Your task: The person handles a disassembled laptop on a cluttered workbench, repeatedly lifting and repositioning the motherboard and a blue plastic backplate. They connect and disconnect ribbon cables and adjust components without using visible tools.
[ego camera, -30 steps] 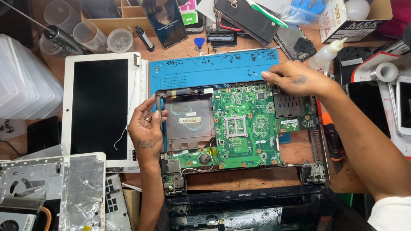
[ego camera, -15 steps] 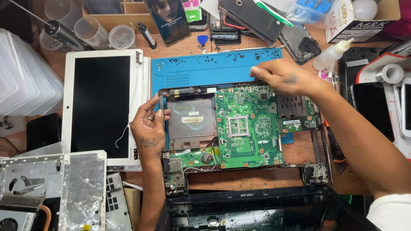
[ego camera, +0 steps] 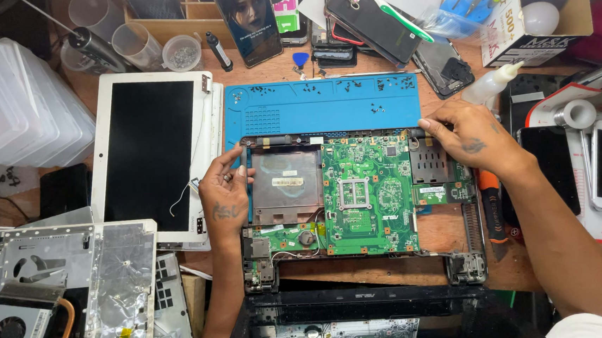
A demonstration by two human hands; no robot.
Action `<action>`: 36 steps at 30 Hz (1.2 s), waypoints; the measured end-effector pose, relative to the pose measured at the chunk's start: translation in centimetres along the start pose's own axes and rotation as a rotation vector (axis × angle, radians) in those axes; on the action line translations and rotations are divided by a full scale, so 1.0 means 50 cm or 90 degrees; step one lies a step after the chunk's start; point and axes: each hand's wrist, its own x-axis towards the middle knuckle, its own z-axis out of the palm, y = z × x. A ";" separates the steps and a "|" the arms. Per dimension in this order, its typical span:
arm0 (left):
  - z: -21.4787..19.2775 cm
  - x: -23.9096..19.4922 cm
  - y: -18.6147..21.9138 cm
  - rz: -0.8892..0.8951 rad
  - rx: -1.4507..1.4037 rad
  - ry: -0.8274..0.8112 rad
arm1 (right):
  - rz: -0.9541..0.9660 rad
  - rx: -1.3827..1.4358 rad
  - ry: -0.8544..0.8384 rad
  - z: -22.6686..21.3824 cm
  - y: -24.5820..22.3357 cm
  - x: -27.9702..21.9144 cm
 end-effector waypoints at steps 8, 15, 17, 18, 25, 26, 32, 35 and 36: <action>0.004 -0.010 0.008 0.028 0.089 0.020 | 0.013 0.046 0.036 0.015 -0.001 -0.007; 0.002 -0.009 0.005 -0.050 0.140 0.024 | 0.049 0.057 0.079 0.028 -0.004 -0.010; 0.003 -0.008 0.005 -0.047 0.125 0.018 | 0.060 0.046 0.073 0.032 -0.004 -0.013; 0.003 -0.008 0.006 -0.045 0.118 0.017 | 0.045 0.031 0.085 0.032 -0.005 -0.018; 0.004 -0.011 0.020 -0.001 0.190 0.012 | 0.007 -0.048 0.101 0.029 -0.028 -0.033; 0.007 -0.013 0.022 0.000 0.187 0.014 | 0.008 -0.069 0.102 0.028 -0.033 -0.034; 0.006 -0.017 0.035 -0.015 0.205 0.009 | -0.002 0.016 0.121 0.030 -0.054 -0.054; 0.005 -0.018 0.039 -0.016 0.209 0.000 | -0.022 0.035 0.139 0.039 -0.050 -0.058; 0.004 -0.020 0.040 -0.018 0.208 -0.004 | -0.030 0.031 0.154 0.045 -0.049 -0.061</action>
